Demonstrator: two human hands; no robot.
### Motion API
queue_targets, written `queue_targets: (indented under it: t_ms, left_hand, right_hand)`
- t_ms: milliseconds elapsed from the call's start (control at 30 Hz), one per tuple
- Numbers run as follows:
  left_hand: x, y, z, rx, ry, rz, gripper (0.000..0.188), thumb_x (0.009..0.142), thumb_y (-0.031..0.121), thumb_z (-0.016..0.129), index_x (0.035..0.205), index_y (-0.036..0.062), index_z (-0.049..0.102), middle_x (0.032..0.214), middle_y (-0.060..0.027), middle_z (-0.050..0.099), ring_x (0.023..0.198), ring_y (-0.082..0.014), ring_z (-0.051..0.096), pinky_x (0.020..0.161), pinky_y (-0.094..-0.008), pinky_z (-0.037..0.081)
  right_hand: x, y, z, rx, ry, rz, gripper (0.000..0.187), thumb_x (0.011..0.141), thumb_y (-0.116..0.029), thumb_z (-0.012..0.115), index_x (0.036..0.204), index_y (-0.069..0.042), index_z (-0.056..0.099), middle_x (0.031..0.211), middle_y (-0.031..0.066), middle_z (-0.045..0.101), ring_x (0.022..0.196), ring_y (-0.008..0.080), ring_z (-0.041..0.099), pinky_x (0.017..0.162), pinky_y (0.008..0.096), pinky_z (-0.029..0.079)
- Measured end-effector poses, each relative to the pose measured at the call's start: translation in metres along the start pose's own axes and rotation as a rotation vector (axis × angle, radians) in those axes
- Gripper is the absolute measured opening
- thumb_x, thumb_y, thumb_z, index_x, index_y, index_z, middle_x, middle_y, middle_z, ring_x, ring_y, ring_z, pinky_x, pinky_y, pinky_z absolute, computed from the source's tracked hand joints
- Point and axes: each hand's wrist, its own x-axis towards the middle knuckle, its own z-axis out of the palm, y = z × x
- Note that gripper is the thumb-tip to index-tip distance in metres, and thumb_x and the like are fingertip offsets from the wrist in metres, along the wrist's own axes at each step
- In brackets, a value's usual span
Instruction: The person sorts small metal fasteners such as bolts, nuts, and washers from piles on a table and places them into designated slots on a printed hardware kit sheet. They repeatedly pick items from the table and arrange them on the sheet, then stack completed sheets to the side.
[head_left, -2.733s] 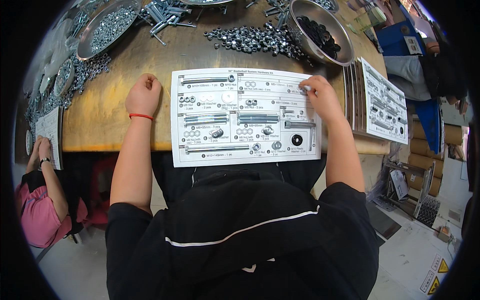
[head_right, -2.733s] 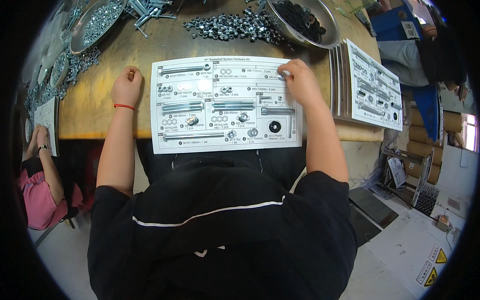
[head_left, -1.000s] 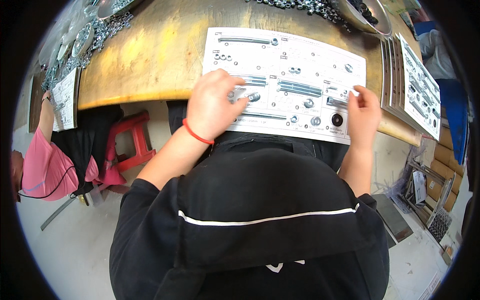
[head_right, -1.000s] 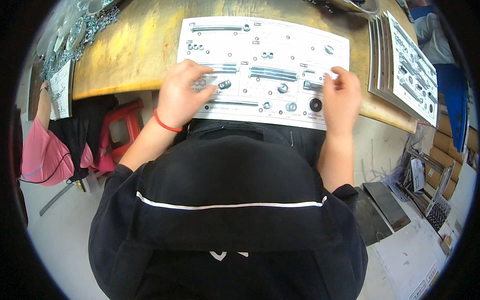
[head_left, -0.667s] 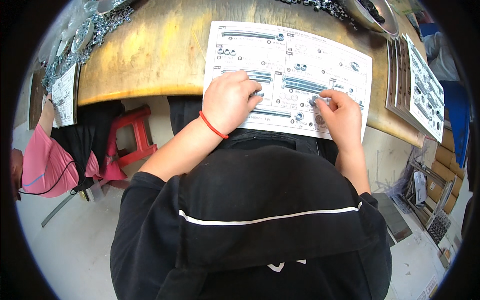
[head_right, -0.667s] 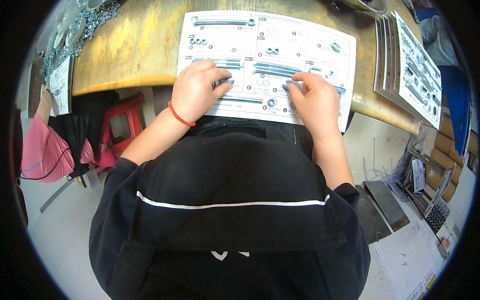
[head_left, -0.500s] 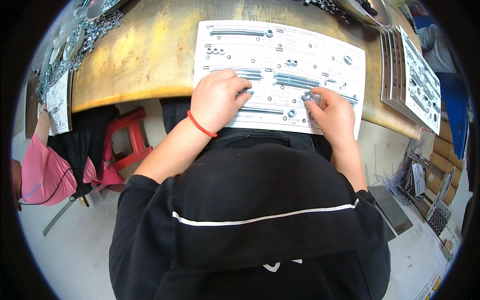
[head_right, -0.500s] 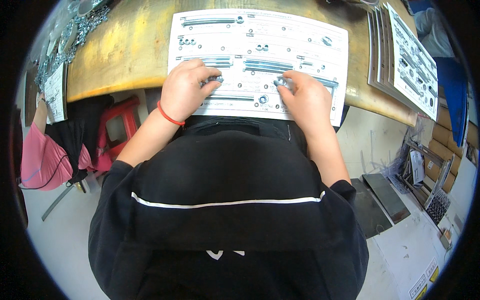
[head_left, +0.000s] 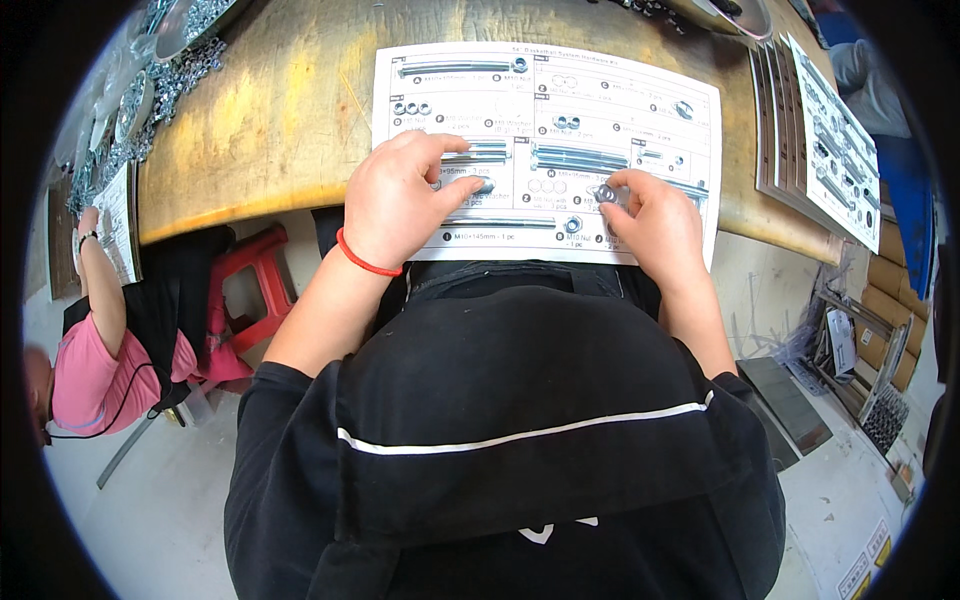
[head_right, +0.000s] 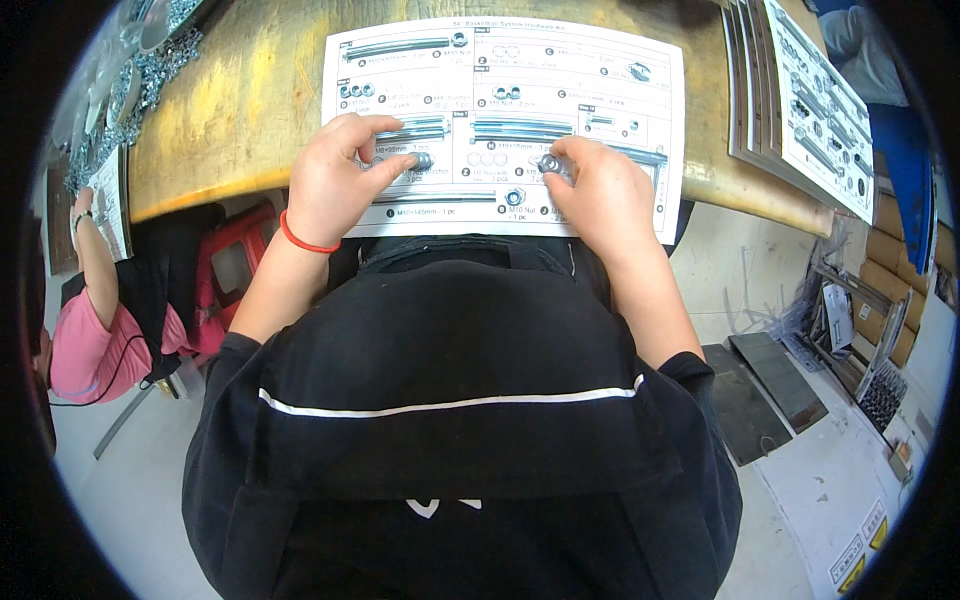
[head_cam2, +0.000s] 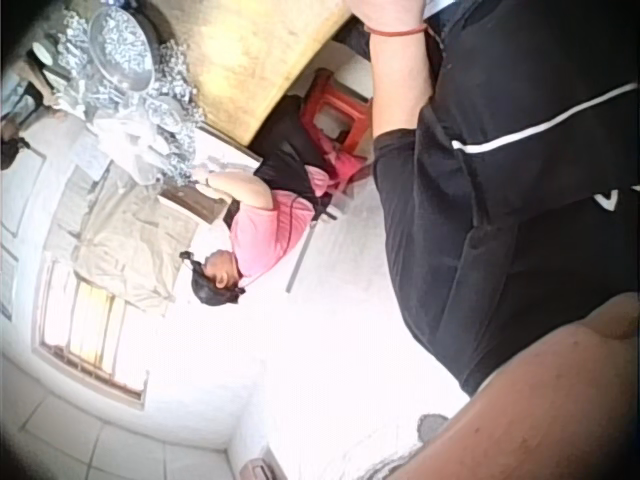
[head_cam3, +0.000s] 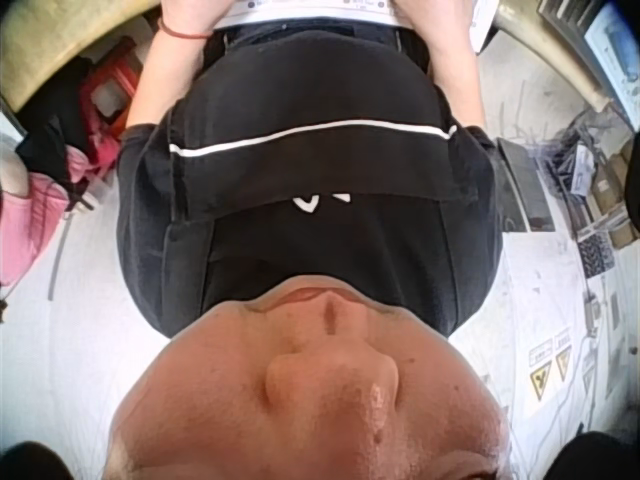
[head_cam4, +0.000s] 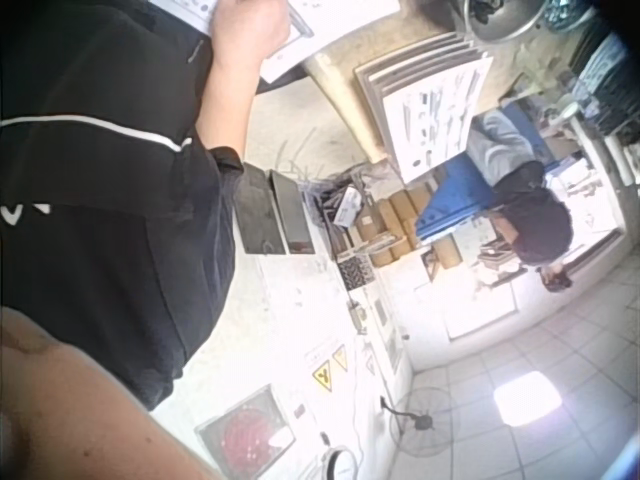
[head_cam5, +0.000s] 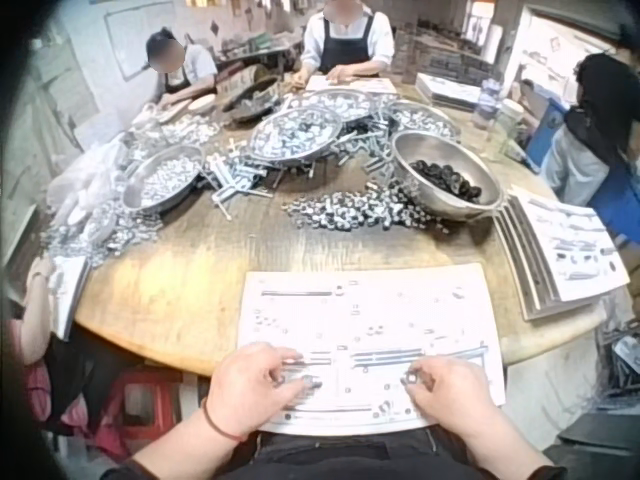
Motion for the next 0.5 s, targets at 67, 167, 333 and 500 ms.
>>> queue_targets:
  t_ms: [67,167,333,500]
  left_hand:
    - [0.000,0.000,0.000,-0.008,-0.002,-0.024,0.034,0.068,0.012,0.082,0.100,0.0089,0.071,0.066,-0.0034,0.048,0.062,-0.0178,0.050,0.057,-0.0301,0.043]
    - [0.003,-0.002,0.001,-0.011,-0.018,-0.034,0.033,0.069,0.011,0.082,0.100,0.0082,0.071,0.067,-0.0033,0.048,0.062,-0.0171,0.050,0.057,-0.0298,0.042]
    - [0.005,-0.002,-0.002,-0.022,-0.018,-0.052,0.032,0.070,0.011,0.081,0.100,0.0071,0.071,0.066,-0.0030,0.049,0.061,-0.0164,0.048,0.056,-0.0296,0.042]
    - [0.007,-0.004,-0.001,-0.018,-0.020,-0.065,0.032,0.070,0.011,0.081,0.099,0.0063,0.071,0.066,-0.0029,0.049,0.060,-0.0158,0.047,0.056,-0.0292,0.042]
  right_hand:
    - [0.000,0.004,0.006,0.042,0.051,-0.051,0.025,0.076,-0.020,0.073,0.099,-0.010,0.069,0.071,0.0076,0.060,0.068,0.0259,0.060,0.062,0.0376,0.046]
    - [0.004,0.005,0.010,0.050,0.066,-0.077,0.025,0.075,-0.020,0.075,0.098,-0.012,0.069,0.062,0.0047,0.055,0.060,0.0232,0.056,0.057,0.0361,0.044]
    - [0.003,0.010,0.008,0.032,0.081,-0.114,0.026,0.076,-0.020,0.075,0.100,-0.012,0.070,0.064,0.0052,0.056,0.061,0.0237,0.057,0.058,0.0364,0.045]
    - [0.003,0.005,-0.001,-0.039,0.010,-0.062,0.023,0.080,-0.021,0.070,0.100,-0.011,0.071,0.090,0.0102,0.071,0.084,0.0293,0.067,0.074,0.0394,0.052]
